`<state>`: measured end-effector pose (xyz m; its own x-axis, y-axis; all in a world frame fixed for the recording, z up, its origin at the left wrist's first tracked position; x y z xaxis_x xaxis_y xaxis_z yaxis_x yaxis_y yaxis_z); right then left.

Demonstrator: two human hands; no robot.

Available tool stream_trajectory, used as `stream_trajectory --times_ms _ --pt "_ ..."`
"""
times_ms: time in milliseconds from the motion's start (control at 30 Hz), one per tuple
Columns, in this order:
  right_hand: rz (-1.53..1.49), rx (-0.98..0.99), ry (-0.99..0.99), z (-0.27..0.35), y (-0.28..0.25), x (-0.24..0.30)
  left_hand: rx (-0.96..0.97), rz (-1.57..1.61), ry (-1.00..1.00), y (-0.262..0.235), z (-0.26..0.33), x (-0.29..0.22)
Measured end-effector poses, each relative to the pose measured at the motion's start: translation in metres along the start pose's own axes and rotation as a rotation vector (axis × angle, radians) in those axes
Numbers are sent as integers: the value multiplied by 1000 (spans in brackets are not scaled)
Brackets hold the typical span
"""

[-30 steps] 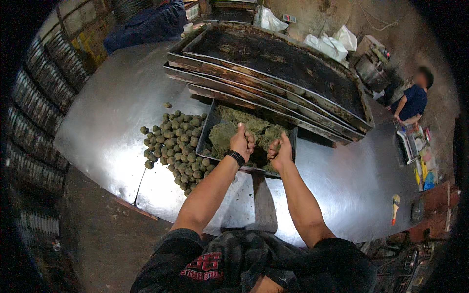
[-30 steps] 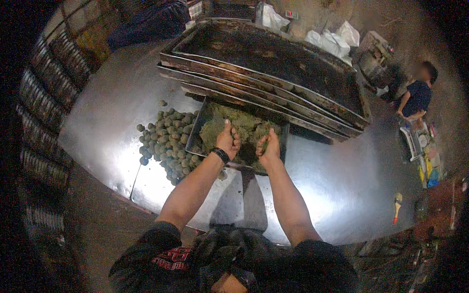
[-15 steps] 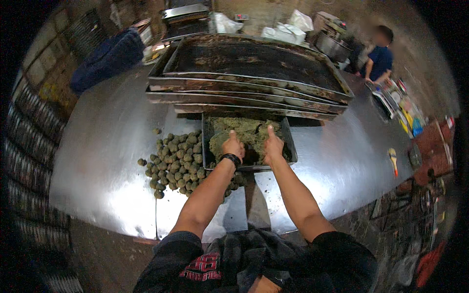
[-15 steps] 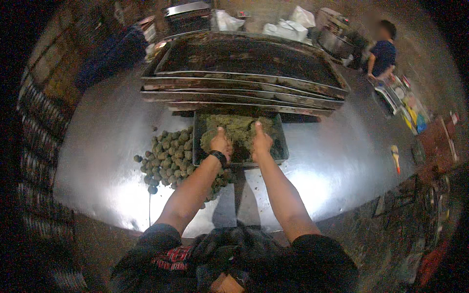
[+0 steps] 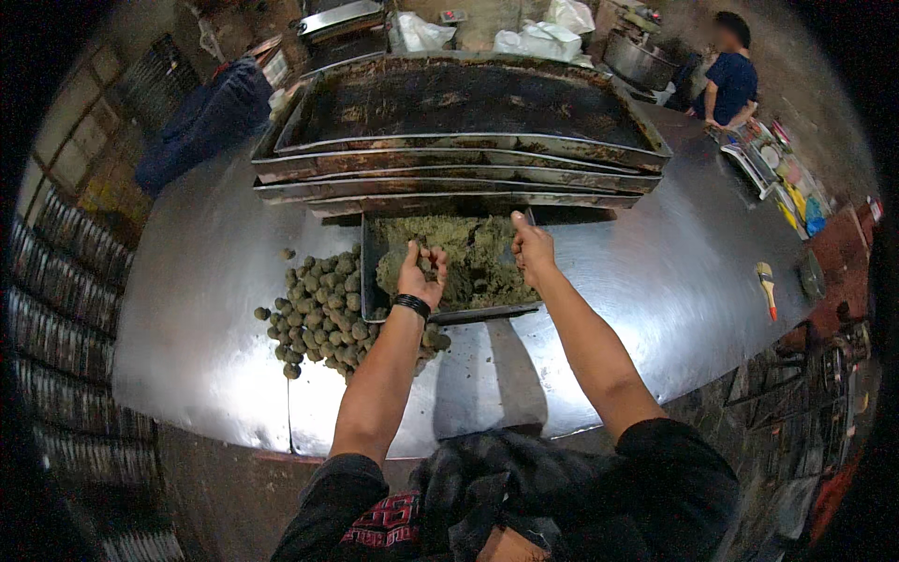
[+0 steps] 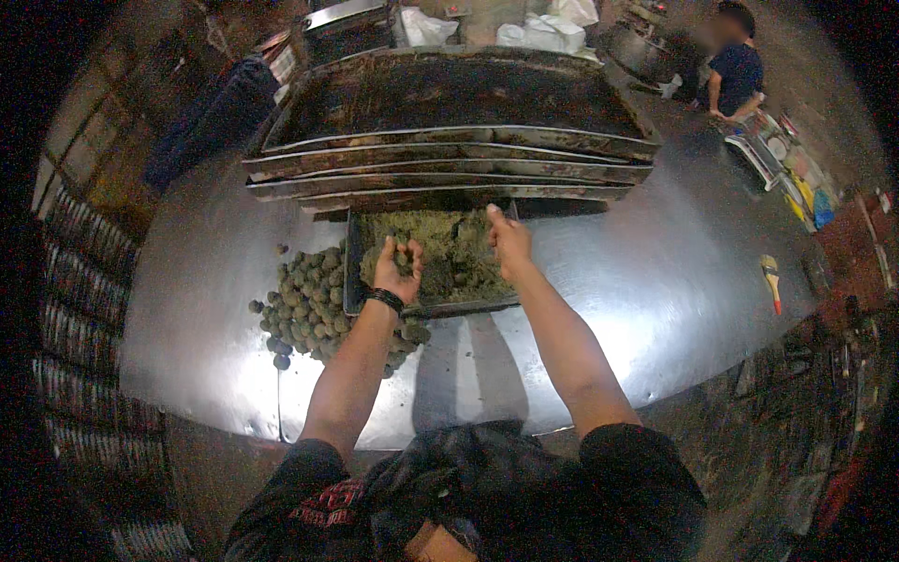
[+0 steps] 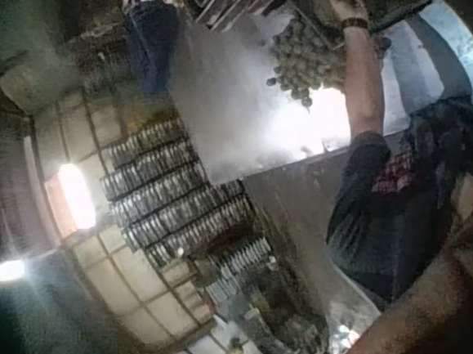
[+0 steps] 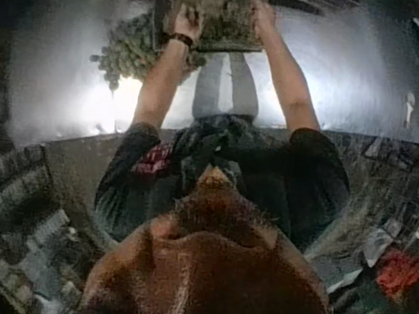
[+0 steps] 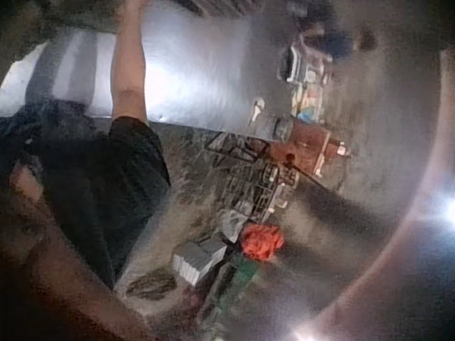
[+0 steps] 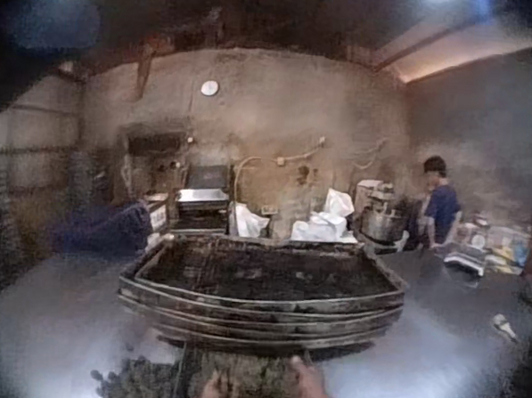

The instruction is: The person repeatedly scoops green dough from a tray, rolls it into small balls by hand, and places them on a metal table. Another person is visible in the background working at a separate station.

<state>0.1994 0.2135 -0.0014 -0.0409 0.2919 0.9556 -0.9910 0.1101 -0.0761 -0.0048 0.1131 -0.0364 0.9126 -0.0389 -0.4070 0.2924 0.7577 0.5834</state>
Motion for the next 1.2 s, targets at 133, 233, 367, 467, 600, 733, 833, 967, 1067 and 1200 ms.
stream_trajectory --times_ms 133,233,367,467,600,733,833,967,1067,1200 --pt "578 126 -528 -27 13 7 -92 -236 201 -17 -1 -3" --pt "858 347 -879 -16 42 10 -248 -590 612 -14 18 -34" --pt "1317 635 -1144 4 65 -40 -326 -1038 1419 -17 35 -57" --pt "1355 550 -1199 23 65 -34 -378 -1033 1494 -9 46 -49" --pt "1193 620 -1080 -3 74 -28 -402 -1099 1394 -16 50 -51" --pt "550 507 -391 -23 53 20 -373 -1006 1194 -13 54 -54" --pt "526 449 -505 -20 53 27 -293 -643 1251 -23 56 -67" --pt "898 446 -1024 7 76 26 -231 -801 904 -40 20 -65" --pt "1032 404 -932 -18 69 5 -164 -563 707 -38 30 -60" --pt "1011 347 -962 -3 72 22 -152 -566 677 -46 35 -82"
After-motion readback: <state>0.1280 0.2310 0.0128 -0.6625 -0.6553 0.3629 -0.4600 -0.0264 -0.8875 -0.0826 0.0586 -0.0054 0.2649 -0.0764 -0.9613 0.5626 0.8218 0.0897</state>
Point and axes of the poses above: each hand's wrist, its own z-axis away from the middle knuckle, its own y-axis out of the palm, x = y × z, the point moved 10 cm from there along -z, towards the middle knuckle, and after that the axes turned 15 degrees about -x, right-handed, at the moved point
